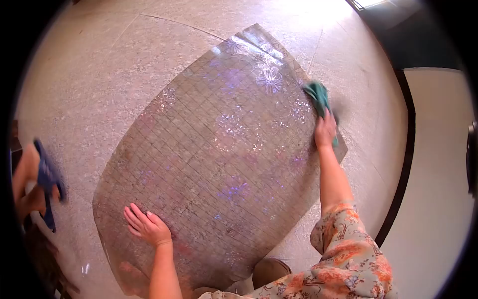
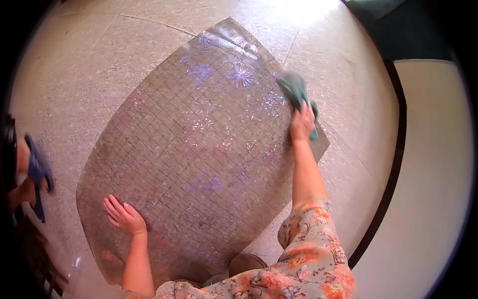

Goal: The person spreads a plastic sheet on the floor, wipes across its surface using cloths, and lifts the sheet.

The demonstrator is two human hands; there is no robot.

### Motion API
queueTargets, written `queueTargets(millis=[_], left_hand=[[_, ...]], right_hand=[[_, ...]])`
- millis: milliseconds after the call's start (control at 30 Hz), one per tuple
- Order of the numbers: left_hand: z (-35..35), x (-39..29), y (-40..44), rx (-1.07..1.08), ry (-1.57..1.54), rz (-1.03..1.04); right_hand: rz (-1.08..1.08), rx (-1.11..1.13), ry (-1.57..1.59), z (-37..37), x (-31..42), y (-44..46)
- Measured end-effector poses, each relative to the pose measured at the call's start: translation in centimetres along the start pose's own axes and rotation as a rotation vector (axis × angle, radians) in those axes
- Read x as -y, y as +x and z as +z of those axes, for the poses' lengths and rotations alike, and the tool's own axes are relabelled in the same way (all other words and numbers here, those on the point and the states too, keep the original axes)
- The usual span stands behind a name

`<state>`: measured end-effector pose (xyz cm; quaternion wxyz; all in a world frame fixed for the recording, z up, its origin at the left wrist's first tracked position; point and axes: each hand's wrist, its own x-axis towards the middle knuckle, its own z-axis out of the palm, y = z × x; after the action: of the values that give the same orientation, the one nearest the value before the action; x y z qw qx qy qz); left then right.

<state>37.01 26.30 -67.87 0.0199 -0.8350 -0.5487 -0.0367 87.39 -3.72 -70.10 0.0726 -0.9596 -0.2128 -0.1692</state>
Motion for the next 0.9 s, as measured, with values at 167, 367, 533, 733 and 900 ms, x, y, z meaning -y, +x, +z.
queueTargets(millis=[167, 367, 533, 733, 900], left_hand=[[0.0, -0.2, 0.2, 0.003, -0.012, 0.007], [0.8, 0.4, -0.1, -0.045, 0.048, 0.019], [1.2, 0.2, 0.2, -0.073, 0.075, 0.011], [2.0, 0.7, 0.0, -0.100, 0.054, 0.031], [2.0, 0.9, 0.0, -0.130, 0.059, 0.035]], right_hand=[[0.373, 0.065, 0.136, -4.8, -10.4, -9.3], [-0.400, 0.212, 0.458, -13.5, 17.0, -9.2], [-0.911, 0.329, 0.580, -9.0, 25.0, -17.8], [-0.399, 0.042, 0.228, -4.8, 12.5, -8.1], [0.122, 0.085, 0.047, -4.4, -1.6, -2.6]])
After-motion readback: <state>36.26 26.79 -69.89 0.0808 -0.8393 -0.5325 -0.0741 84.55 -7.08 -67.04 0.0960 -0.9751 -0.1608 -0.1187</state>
